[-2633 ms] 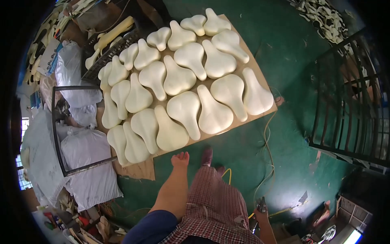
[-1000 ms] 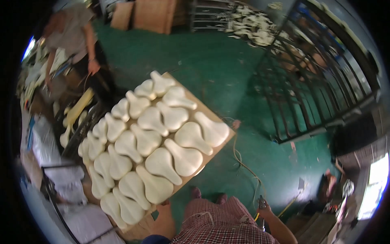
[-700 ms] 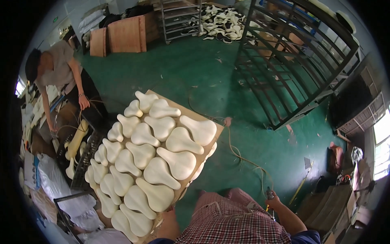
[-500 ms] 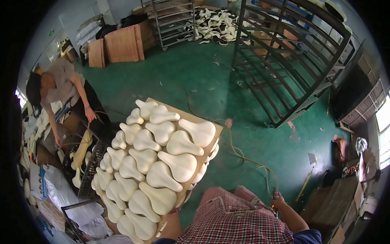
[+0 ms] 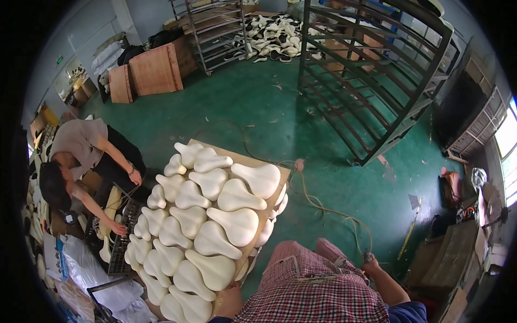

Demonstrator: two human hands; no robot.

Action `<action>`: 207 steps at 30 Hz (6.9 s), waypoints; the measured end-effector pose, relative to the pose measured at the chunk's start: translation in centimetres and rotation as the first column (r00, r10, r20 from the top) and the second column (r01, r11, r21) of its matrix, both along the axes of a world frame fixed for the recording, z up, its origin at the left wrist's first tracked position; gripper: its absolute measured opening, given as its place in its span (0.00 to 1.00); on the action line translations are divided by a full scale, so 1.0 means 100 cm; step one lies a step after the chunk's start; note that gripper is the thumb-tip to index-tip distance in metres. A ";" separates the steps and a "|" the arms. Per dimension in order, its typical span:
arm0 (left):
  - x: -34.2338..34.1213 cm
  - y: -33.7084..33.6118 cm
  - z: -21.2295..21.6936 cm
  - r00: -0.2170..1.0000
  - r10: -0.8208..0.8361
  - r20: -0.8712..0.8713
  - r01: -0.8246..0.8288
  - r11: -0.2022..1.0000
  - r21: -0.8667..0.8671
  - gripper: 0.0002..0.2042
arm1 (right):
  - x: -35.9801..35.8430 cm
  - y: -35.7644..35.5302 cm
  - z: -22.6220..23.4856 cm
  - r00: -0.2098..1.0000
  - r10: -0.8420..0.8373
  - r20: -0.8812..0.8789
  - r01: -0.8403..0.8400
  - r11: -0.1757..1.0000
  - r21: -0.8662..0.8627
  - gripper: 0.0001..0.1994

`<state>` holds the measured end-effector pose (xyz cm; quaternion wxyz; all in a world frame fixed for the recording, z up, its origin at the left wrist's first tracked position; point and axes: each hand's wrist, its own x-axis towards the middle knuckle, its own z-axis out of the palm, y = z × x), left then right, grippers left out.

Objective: Applying a spray coating or adhesive to bicycle saddle foam parts and placing them onto storage racks.

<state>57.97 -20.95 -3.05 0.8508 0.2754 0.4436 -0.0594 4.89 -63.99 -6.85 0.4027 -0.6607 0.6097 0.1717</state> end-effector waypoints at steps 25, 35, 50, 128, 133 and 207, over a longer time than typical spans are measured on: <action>-0.040 -0.011 0.056 0.992 0.106 -0.072 -0.094 0.983 0.155 0.16 | 0.095 -0.011 0.111 0.919 -0.389 0.070 0.384 0.920 0.075 0.43; 0.030 0.041 0.021 0.739 -0.566 0.367 -0.062 0.485 0.872 0.17 | 0.115 -0.041 0.087 0.898 -0.382 0.216 0.336 0.915 0.222 0.36; 0.081 -0.476 0.175 0.848 -0.276 0.453 0.188 0.955 0.230 0.11 | -0.069 -0.164 0.044 0.559 -0.791 0.251 0.769 0.607 0.200 0.30; -0.519 0.295 0.054 0.797 0.138 -0.588 0.083 0.940 0.332 0.09 | 0.391 0.351 0.342 0.181 0.486 0.855 -0.925 0.379 -0.019 0.24; -0.473 0.360 0.089 0.792 0.393 -0.467 -0.097 0.836 0.540 0.09 | 0.451 0.407 0.347 0.202 0.486 0.850 -0.899 0.436 -0.035 0.23; -0.659 0.401 0.013 0.889 0.004 -0.459 0.203 0.894 0.400 0.11 | 0.176 0.438 0.357 0.036 0.658 0.752 -0.910 0.333 -0.248 0.23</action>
